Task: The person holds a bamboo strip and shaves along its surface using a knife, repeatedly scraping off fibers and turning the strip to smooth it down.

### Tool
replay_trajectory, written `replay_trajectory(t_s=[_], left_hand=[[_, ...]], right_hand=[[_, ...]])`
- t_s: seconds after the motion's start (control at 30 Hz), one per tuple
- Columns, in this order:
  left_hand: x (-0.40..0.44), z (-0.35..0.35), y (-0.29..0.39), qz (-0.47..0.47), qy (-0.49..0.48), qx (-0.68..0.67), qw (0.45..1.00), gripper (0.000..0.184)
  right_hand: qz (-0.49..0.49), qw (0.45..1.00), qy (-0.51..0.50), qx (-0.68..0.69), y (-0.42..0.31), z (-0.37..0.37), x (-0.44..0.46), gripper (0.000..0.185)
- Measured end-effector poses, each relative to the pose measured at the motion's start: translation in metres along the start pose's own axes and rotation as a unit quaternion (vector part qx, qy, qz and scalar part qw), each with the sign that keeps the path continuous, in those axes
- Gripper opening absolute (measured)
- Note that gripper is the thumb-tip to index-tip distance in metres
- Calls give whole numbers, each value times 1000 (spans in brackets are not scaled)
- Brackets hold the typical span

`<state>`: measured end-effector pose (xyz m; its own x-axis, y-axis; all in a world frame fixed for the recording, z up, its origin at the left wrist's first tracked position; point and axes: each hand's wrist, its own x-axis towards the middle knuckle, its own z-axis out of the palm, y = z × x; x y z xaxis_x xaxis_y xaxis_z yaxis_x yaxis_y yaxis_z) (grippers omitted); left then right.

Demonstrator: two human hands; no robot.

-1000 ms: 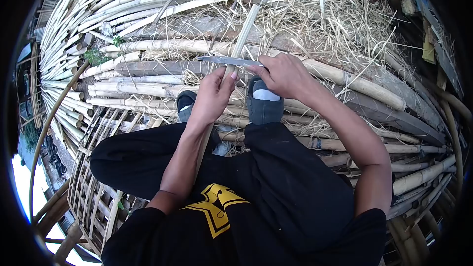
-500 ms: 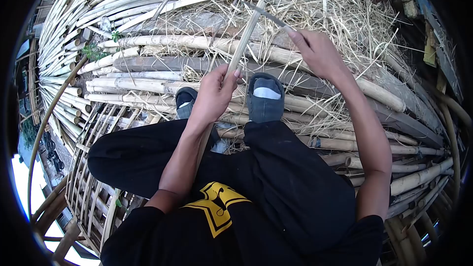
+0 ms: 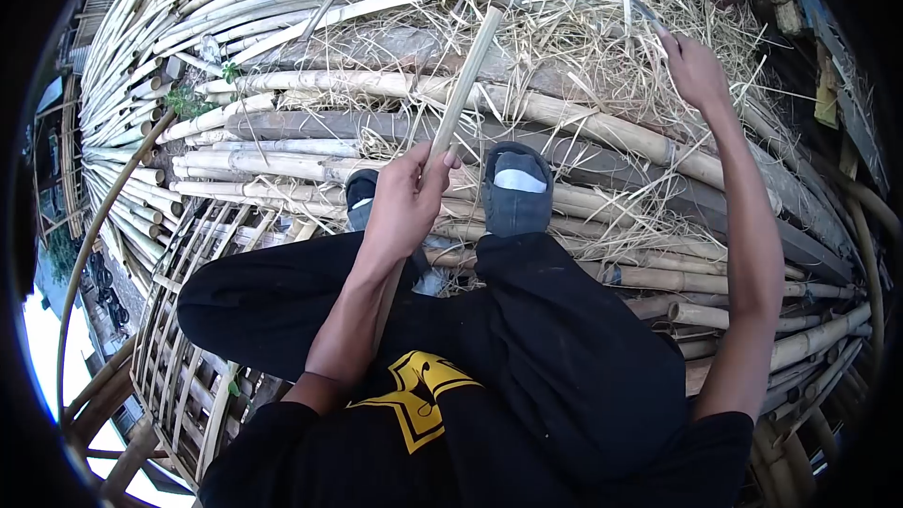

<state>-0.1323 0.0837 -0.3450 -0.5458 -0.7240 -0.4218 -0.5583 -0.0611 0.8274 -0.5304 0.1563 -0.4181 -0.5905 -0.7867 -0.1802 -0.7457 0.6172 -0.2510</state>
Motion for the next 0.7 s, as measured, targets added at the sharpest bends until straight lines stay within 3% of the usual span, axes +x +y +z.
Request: replay_trajectory(t_s=[0.13, 0.2, 0.27, 0.33, 0.47, 0.53, 0.63, 0.7], left_hand=[[18, 4, 6, 39, 62, 36, 997, 21], [20, 9, 6, 43, 58, 47, 996, 20], [21, 15, 4, 114, 100, 85, 985, 17], [21, 17, 4, 119, 106, 91, 983, 15], [19, 20, -8, 152, 107, 120, 975, 15], [20, 18, -7, 174, 105, 131, 970, 14], [13, 14, -4, 128, 85, 120, 981, 15], [4, 15, -2, 135, 90, 109, 981, 15]], right_hand=[[-35, 994, 29, 102, -46, -26, -37, 59], [-73, 979, -58, 184, -93, -14, -65, 56], [-149, 964, -133, 175, -137, 1, -95, 53], [-241, 943, -151, 175, -161, 11, -113, 48], [-257, 940, -173, 141, -156, 14, -103, 45], [-265, 952, -120, 96, -148, 13, -97, 45], [-148, 984, -75, 67, -102, 18, -55, 53], [56, 996, -56, 34, -29, 26, 0, 58]])
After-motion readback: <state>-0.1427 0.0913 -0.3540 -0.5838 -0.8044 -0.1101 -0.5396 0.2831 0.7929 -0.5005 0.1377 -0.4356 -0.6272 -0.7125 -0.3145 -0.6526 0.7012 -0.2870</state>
